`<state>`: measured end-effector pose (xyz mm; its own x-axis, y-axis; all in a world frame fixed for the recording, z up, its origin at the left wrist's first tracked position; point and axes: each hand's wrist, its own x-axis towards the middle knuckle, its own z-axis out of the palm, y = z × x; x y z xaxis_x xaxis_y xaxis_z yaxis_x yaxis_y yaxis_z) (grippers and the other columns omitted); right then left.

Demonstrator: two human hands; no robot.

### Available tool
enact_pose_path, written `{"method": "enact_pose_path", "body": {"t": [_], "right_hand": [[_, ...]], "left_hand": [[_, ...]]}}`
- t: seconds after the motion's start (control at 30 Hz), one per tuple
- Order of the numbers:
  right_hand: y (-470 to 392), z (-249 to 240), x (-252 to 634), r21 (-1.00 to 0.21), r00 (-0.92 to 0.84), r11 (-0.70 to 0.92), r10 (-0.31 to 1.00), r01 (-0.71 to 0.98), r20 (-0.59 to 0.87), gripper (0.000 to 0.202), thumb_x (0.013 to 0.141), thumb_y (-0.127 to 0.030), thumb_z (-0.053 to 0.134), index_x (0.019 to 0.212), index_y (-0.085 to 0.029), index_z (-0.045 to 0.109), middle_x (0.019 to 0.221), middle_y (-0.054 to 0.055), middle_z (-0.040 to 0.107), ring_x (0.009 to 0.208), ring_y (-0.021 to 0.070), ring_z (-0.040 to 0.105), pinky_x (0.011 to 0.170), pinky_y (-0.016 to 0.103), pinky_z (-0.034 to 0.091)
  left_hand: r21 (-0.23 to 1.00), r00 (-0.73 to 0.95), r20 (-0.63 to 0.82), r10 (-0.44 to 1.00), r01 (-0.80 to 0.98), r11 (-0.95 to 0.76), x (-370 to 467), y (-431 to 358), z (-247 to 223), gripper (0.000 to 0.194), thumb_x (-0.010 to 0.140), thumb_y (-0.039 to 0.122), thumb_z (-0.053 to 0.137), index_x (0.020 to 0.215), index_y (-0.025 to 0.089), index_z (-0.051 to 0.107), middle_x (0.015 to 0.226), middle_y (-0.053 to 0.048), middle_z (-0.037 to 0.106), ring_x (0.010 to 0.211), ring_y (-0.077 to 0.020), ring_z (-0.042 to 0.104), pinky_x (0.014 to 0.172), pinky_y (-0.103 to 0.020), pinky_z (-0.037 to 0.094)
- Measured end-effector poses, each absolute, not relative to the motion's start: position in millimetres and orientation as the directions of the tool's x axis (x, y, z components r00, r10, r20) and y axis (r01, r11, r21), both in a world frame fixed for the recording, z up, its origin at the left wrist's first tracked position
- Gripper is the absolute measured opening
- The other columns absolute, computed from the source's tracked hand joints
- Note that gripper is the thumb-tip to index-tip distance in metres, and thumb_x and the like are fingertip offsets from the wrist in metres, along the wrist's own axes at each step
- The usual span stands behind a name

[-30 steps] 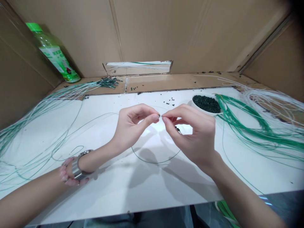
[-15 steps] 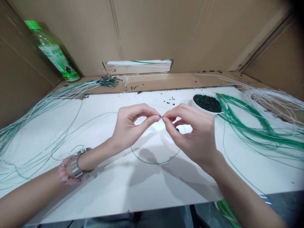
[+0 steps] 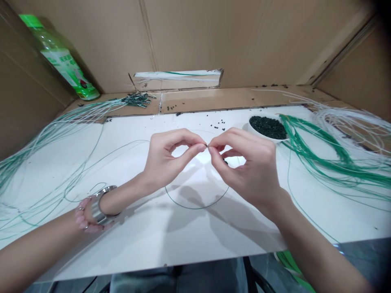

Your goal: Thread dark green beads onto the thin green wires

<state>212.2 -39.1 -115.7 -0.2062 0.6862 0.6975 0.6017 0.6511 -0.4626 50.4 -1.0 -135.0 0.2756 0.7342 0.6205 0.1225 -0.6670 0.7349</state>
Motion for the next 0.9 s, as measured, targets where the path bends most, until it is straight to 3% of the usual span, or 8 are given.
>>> {"method": "enact_pose_path", "body": {"t": [0.63, 0.9], "right_hand": [[-38.1, -118.1, 214.3, -0.421, -0.205, 0.662, 0.654, 0.620, 0.728, 0.015, 0.081, -0.011, 0.060, 0.069, -0.020, 0.061, 0.064, -0.002, 0.064, 0.059, 0.0107, 0.057, 0.056, 0.025, 0.052], [-35.5, -116.8, 216.7, -0.567, -0.191, 0.646, 0.729, 0.511, 0.658, 0.006, 0.079, -0.015, 0.064, 0.074, -0.019, 0.065, 0.070, -0.001, 0.068, 0.064, 0.0106, 0.061, 0.058, 0.022, 0.057]], "left_hand": [[0.647, 0.366, 0.661, 0.655, 0.164, -0.744, 44.9, 4.7, -133.0, 0.005, 0.077, 0.017, 0.065, 0.074, 0.020, 0.068, 0.070, -0.001, 0.068, 0.063, -0.0125, 0.061, 0.060, -0.026, 0.050], [0.821, 0.380, 0.494, 0.782, 0.093, -0.563, 43.4, 5.3, -126.0, 0.004, 0.075, 0.020, 0.069, 0.071, 0.019, 0.069, 0.069, 0.000, 0.069, 0.062, -0.0118, 0.064, 0.057, -0.022, 0.051]]}}
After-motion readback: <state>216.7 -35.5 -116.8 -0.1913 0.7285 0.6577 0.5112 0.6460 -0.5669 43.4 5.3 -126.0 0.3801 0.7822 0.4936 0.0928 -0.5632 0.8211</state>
